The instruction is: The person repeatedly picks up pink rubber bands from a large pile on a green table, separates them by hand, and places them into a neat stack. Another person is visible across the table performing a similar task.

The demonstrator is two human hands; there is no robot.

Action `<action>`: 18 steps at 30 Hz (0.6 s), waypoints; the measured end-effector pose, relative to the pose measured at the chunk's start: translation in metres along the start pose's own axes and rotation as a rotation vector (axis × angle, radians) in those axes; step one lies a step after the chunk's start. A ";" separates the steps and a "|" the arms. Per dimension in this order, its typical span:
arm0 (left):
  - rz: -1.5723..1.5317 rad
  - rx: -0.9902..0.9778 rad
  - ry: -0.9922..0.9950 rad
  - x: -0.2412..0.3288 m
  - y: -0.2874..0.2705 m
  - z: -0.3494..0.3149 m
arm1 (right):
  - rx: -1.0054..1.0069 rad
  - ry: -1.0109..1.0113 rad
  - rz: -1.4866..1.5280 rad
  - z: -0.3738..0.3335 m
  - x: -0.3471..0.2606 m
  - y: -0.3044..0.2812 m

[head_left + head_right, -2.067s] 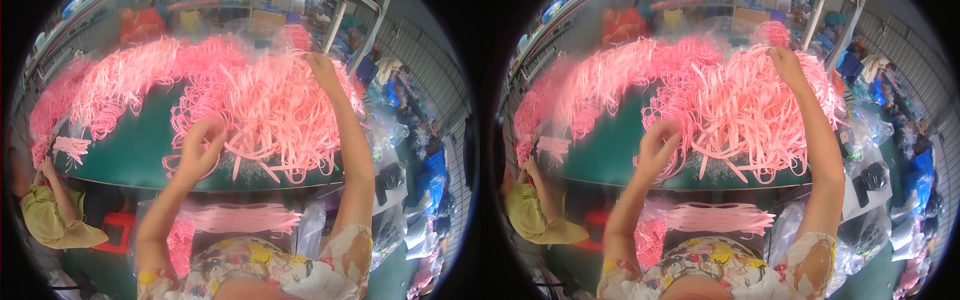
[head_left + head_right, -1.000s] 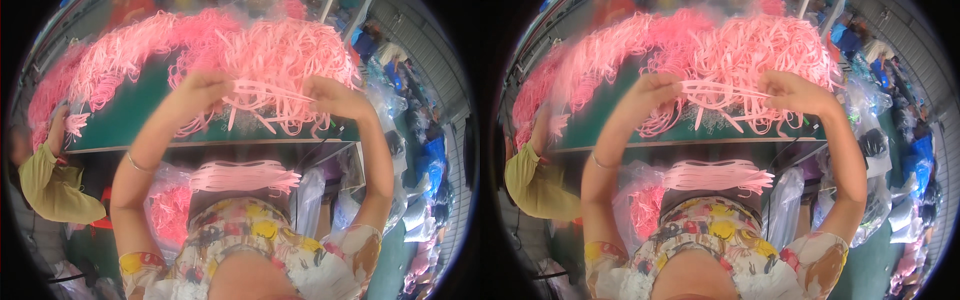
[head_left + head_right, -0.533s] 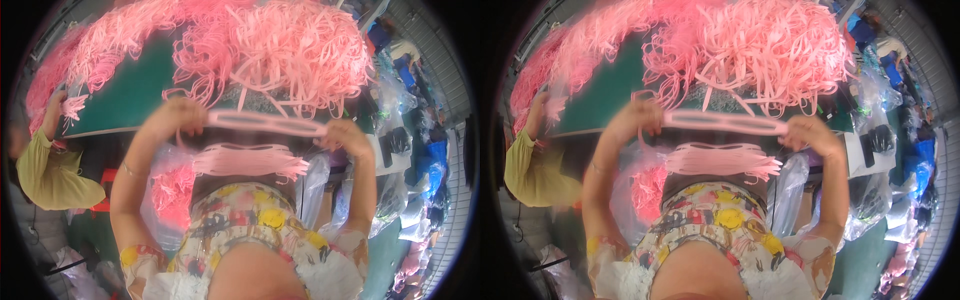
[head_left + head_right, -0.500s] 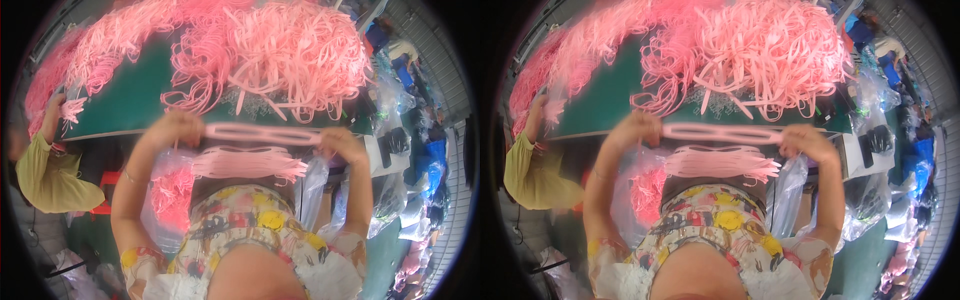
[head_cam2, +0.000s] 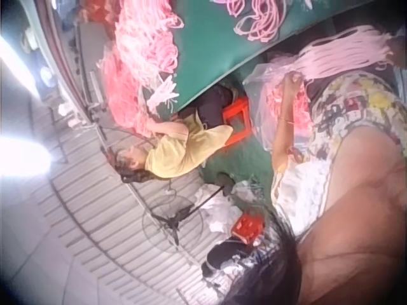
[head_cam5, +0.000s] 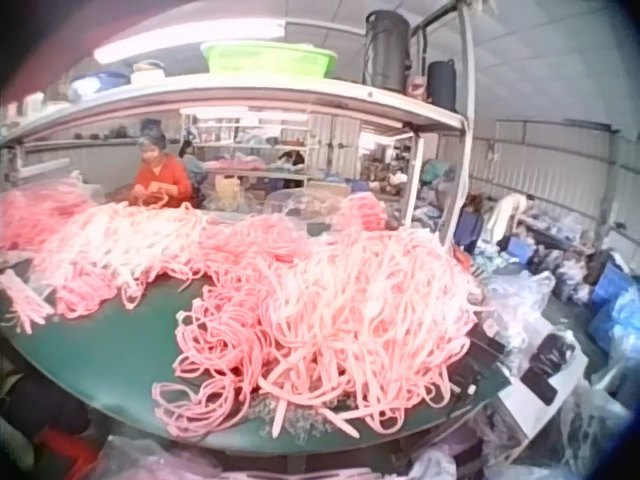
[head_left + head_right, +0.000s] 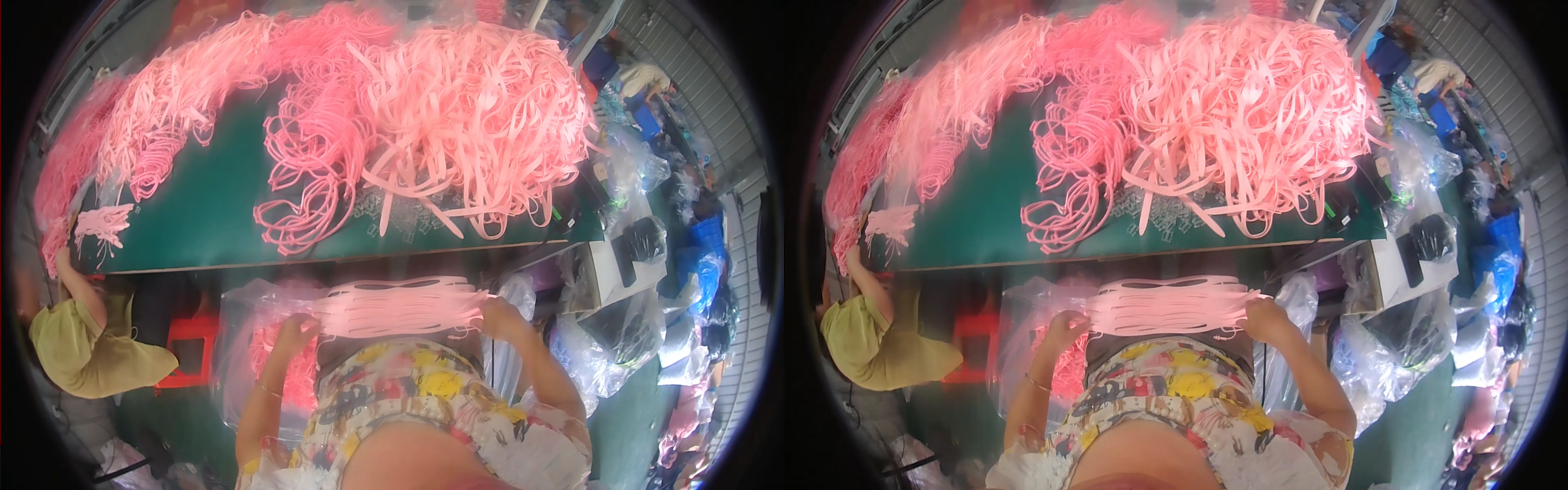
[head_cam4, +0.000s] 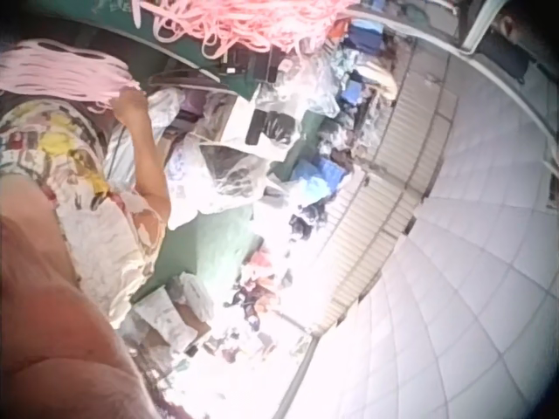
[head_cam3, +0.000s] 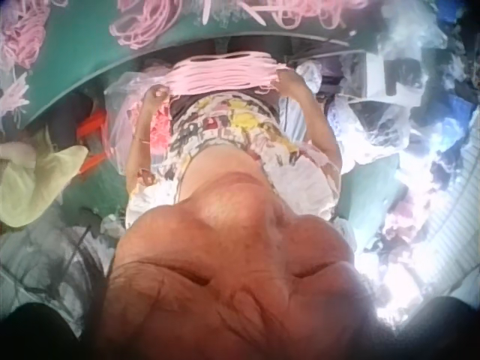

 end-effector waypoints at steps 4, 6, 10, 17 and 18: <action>-0.110 0.159 -0.012 -0.006 -0.009 -0.001 | 0.326 -0.038 0.474 0.046 -0.016 -0.138; -0.209 0.145 -0.064 0.027 -0.022 0.002 | 0.636 0.045 0.467 0.099 0.008 -0.188; -0.126 0.036 0.340 0.139 -0.035 0.021 | 0.784 0.155 0.485 0.227 0.071 -0.220; -0.130 -0.132 0.578 0.215 -0.029 0.034 | 0.686 0.206 0.817 0.261 0.093 -0.227; -0.145 -0.163 0.589 0.220 -0.029 0.035 | 0.677 0.213 0.946 0.249 0.089 -0.238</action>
Point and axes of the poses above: each hand's wrist, its own z-axis towards the middle knuckle, its own y-axis out of the palm, x = y × z, the point moved 1 cm from there along z, towards the middle knuckle, and after that the axes turned 6 degrees about x, right-handed, at the moved point
